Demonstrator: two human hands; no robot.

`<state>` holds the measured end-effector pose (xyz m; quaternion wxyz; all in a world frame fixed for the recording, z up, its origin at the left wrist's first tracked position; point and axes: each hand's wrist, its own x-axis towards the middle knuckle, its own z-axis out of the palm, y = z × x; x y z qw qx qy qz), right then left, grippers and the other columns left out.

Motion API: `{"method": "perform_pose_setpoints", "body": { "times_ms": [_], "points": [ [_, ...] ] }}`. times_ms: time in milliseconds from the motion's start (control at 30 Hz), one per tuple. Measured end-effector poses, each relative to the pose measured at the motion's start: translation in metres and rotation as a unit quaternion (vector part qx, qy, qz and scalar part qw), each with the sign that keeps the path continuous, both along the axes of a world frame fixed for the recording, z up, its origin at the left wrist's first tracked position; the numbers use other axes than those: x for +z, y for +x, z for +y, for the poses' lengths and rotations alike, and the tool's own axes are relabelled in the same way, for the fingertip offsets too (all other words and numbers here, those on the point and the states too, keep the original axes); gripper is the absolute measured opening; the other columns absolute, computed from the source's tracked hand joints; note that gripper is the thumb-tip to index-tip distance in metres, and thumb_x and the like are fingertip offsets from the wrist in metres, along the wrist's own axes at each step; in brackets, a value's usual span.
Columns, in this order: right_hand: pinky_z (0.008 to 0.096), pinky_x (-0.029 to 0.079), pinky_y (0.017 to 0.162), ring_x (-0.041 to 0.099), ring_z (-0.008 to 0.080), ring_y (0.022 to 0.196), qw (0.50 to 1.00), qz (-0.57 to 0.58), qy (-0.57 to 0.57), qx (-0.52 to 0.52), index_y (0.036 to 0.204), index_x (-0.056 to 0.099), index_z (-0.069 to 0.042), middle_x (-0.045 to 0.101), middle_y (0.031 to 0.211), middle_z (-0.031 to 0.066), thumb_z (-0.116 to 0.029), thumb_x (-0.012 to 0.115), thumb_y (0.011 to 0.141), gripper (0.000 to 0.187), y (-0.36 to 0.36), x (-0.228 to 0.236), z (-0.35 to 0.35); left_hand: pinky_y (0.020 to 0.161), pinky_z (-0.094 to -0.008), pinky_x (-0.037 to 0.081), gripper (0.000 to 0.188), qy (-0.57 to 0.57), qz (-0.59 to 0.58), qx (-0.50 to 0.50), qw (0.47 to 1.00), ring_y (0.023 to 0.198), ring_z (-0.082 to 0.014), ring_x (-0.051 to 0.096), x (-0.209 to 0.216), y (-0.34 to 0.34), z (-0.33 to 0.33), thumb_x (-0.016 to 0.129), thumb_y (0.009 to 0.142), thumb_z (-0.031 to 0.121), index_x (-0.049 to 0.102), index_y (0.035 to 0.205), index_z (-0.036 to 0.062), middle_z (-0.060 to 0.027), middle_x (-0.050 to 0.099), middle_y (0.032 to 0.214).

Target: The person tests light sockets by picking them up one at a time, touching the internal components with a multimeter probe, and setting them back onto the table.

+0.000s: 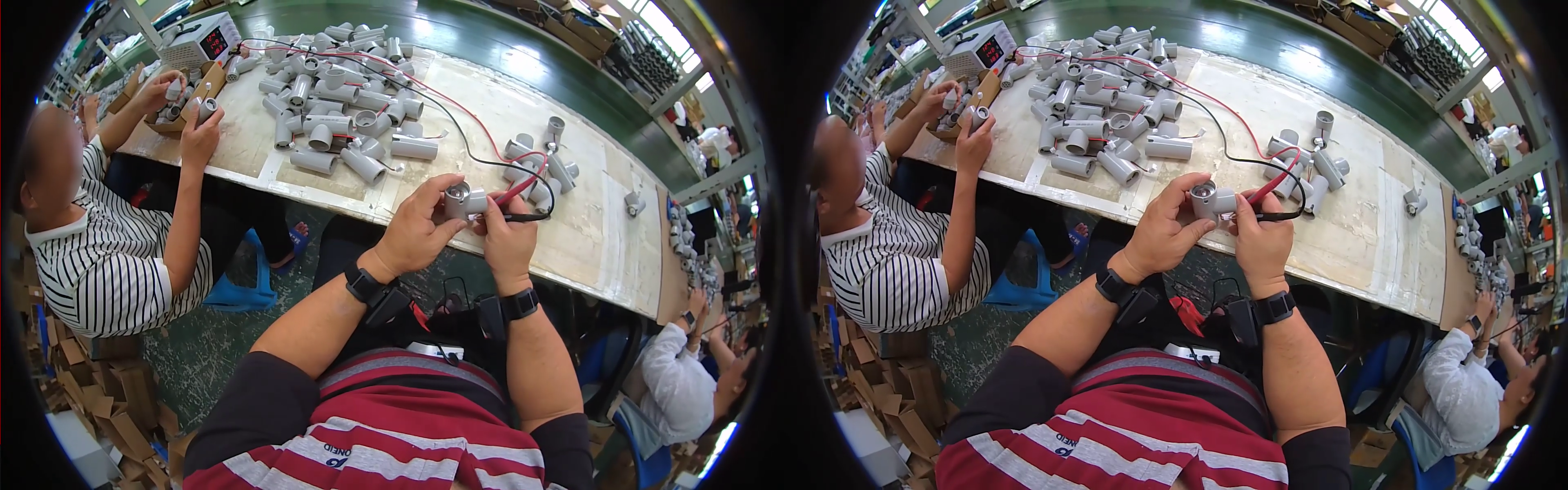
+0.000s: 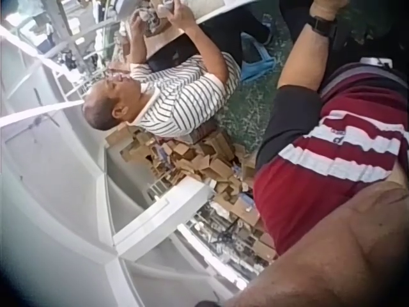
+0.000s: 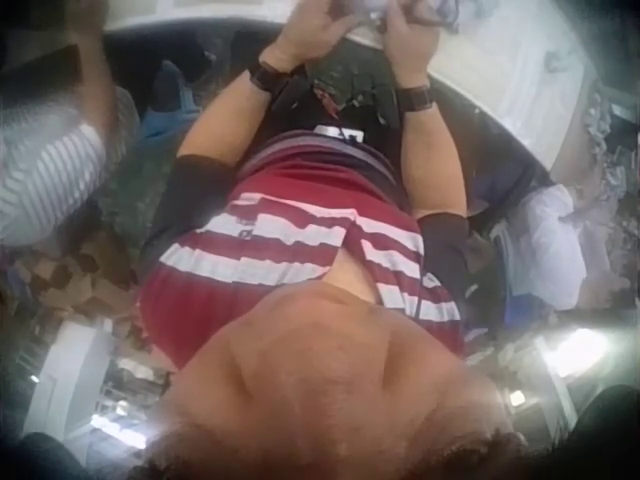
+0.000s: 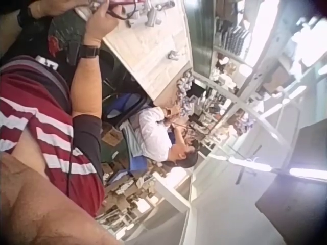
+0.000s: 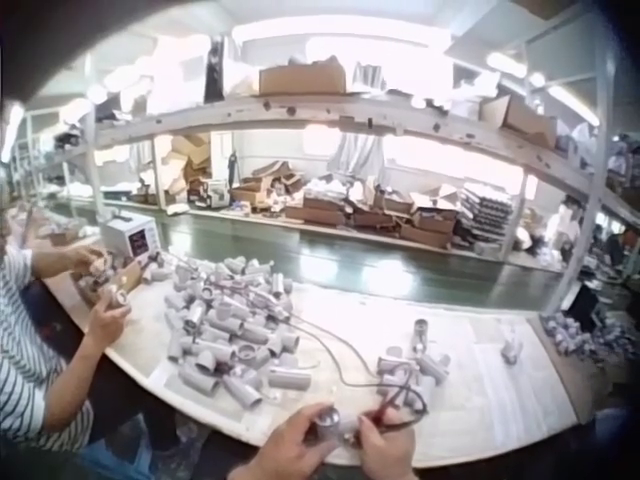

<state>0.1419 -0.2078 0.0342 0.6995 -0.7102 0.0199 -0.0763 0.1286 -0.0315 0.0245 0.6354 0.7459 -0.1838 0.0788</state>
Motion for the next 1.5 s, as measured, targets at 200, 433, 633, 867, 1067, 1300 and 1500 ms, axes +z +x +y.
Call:
{"method": "perform_pose_setpoints", "body": {
  "times_ms": [200,433,633,867,1067,1300,1500],
  "points": [
    [0.0241,0.052,0.057,0.064,0.01,0.066,1.0,0.01,0.014,0.008,0.102,0.068,0.0,0.069,0.082,0.0049,-0.014,0.069,0.099,0.014,-0.001,0.002,-0.002,0.087,-0.0313,0.056,0.067,0.015,0.027,-0.005,1.0,0.101,-0.0169,0.065,0.005,-0.001,0.002,0.073,0.087,-0.006,0.045,0.147,0.0074,-0.0106,0.061,0.12],
    [0.0263,0.054,0.056,0.066,0.0155,0.067,0.992,-0.009,0.129,-0.006,0.107,0.067,0.0,0.07,0.085,0.0094,-0.014,0.068,0.1,0.016,-0.003,-0.003,-0.015,0.093,-0.0318,0.053,0.07,-0.194,-0.031,0.032,0.98,0.105,-0.0178,0.064,0.007,-0.027,0.018,0.073,0.087,-0.005,0.042,0.149,0.0049,-0.0096,0.062,0.126],
    [0.0288,0.054,0.056,0.066,0.0184,0.067,0.978,0.016,0.208,-0.019,0.107,0.066,0.0,0.07,0.086,0.011,-0.015,0.069,0.099,0.016,0.002,-0.003,-0.028,0.094,-0.0323,0.054,0.059,-0.233,-0.001,0.35,0.907,0.111,-0.0214,0.064,0.029,0.002,0.147,0.067,0.091,-0.006,0.043,0.144,0.0012,-0.0114,0.062,0.127],
    [0.029,0.054,0.057,0.066,0.0183,0.067,0.969,0.029,0.245,0.005,0.107,0.066,-0.001,0.07,0.086,0.0109,-0.015,0.069,0.099,0.016,0.011,0.007,-0.036,0.079,-0.0309,0.057,0.03,-0.247,0.202,0.377,0.87,0.087,-0.0186,0.068,-0.025,0.067,0.324,0.071,0.093,0.009,0.061,0.121,0.0007,-0.0074,0.07,0.103],
    [0.0288,0.054,0.055,0.066,0.0176,0.066,0.986,0.002,0.166,-0.017,0.105,0.066,0.0,0.071,0.085,0.0104,-0.016,0.07,0.098,0.018,0.029,0.045,-0.077,0.077,-0.0293,0.056,0.036,0.217,0.146,0.509,0.82,0.084,-0.0197,0.068,0.0,0.078,0.313,0.073,0.094,0.021,0.062,0.119,-0.0021,-0.009,0.07,0.102],
    [0.0278,0.053,0.053,0.066,0.0167,0.065,0.997,0.006,0.072,-0.006,0.103,0.069,0.001,0.071,0.083,0.0101,-0.015,0.072,0.096,0.018,0.042,0.077,-0.091,0.089,-0.0378,0.052,0.024,0.2,-0.107,0.153,0.962,0.098,-0.0289,0.065,0.063,0.009,0.035,0.07,0.089,0.009,0.066,0.112,0.0015,-0.0152,0.067,0.107],
    [0.0269,0.053,0.053,0.066,0.0154,0.065,0.998,-0.031,0.056,0.006,0.103,0.07,0.002,0.071,0.082,0.0093,-0.014,0.072,0.096,0.018,0.036,0.094,-0.085,0.095,-0.0454,0.052,0.033,0.257,-0.162,0.043,0.952,0.107,-0.0388,0.064,0.048,0.08,-0.086,0.074,0.086,0.02,0.069,0.113,0.0014,-0.018,0.067,0.111]
  ]
}}
